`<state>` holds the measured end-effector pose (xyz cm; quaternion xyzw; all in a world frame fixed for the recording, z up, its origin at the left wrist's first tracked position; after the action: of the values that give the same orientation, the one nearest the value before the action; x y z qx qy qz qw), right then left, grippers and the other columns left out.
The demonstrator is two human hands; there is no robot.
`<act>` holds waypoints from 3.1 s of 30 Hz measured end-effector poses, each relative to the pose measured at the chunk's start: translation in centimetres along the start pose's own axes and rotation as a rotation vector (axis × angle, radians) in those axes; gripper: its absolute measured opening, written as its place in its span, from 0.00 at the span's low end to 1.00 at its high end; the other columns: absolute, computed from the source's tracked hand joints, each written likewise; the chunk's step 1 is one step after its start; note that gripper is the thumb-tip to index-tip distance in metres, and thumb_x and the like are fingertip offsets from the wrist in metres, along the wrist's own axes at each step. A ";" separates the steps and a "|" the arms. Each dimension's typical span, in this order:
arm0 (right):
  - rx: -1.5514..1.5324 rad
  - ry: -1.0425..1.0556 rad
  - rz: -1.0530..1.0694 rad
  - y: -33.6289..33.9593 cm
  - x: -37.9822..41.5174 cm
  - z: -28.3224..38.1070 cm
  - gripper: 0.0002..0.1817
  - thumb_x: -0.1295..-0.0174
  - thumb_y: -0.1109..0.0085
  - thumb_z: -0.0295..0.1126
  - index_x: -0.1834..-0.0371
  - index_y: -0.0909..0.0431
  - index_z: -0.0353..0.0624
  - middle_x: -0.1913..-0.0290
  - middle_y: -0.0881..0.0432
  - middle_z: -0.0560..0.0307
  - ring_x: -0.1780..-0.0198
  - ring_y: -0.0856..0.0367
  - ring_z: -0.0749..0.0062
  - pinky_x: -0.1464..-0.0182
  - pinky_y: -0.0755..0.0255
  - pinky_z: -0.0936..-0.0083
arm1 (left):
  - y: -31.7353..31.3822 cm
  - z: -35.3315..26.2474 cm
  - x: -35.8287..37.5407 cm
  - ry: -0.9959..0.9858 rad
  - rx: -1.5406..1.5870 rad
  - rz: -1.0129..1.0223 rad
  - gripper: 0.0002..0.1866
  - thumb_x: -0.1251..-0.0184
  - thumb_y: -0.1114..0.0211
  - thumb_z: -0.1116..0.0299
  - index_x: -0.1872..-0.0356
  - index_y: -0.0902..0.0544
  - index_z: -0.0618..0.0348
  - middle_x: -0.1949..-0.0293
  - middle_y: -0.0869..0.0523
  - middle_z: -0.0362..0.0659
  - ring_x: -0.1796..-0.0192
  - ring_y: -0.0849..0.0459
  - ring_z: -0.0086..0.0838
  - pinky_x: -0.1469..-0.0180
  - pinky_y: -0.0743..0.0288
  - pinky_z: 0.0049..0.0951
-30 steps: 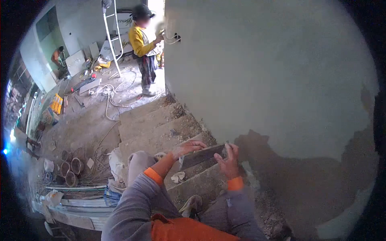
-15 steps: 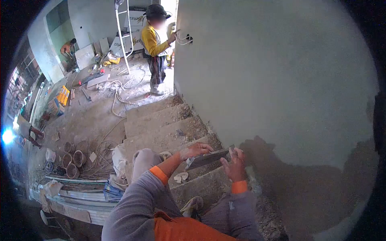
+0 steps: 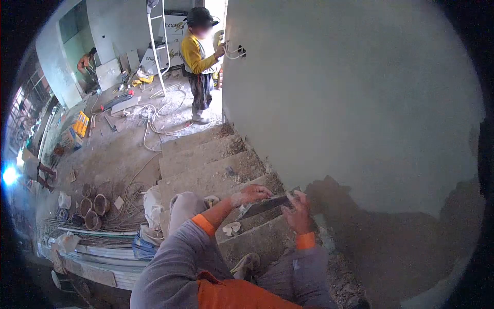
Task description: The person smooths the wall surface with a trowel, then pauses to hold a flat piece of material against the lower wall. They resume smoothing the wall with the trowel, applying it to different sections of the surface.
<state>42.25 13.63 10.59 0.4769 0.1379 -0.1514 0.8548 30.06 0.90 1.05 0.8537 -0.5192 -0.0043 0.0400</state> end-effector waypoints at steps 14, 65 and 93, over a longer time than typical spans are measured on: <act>-0.012 0.047 0.111 0.0 -0.4 2.8 0.33 0.58 0.36 0.31 0.41 0.28 0.58 0.38 0.40 0.44 0.40 0.41 0.44 0.39 0.47 0.54 | -0.2 -0.2 0.4 0.033 0.073 -0.036 0.13 0.36 0.45 0.64 0.56 0.20 0.58 0.61 0.19 0.36 0.56 0.24 0.20 0.50 0.32 0.23; -0.257 0.136 0.164 -2.5 1.0 5.4 0.09 0.49 0.39 0.39 0.72 0.19 0.45 0.48 0.28 0.49 0.46 0.33 0.55 0.44 0.41 0.59 | 4.2 0.2 1.6 0.137 0.263 -0.624 0.11 0.40 0.40 0.62 0.60 0.22 0.56 0.75 0.23 0.33 0.74 0.28 0.18 0.73 0.35 0.22; -0.120 0.161 0.088 -3.6 2.1 2.7 0.08 0.54 0.35 0.33 0.73 0.22 0.43 0.58 0.25 0.47 0.55 0.28 0.52 0.51 0.35 0.60 | 4.8 -1.2 2.0 0.091 0.367 -0.709 0.08 0.38 0.42 0.65 0.62 0.23 0.56 0.78 0.24 0.33 0.80 0.30 0.16 0.81 0.37 0.20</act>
<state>43.00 9.28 8.42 0.4410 0.1936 -0.0664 0.8739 26.81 -3.04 2.62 0.9722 -0.1825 0.1126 -0.0941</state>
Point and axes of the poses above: each hand's wrist, its own x-axis away from the middle knuckle, its own y-axis out of the back of the hand, z = x × y, the point moved 7 cm from there along -x, towards the middle knuckle
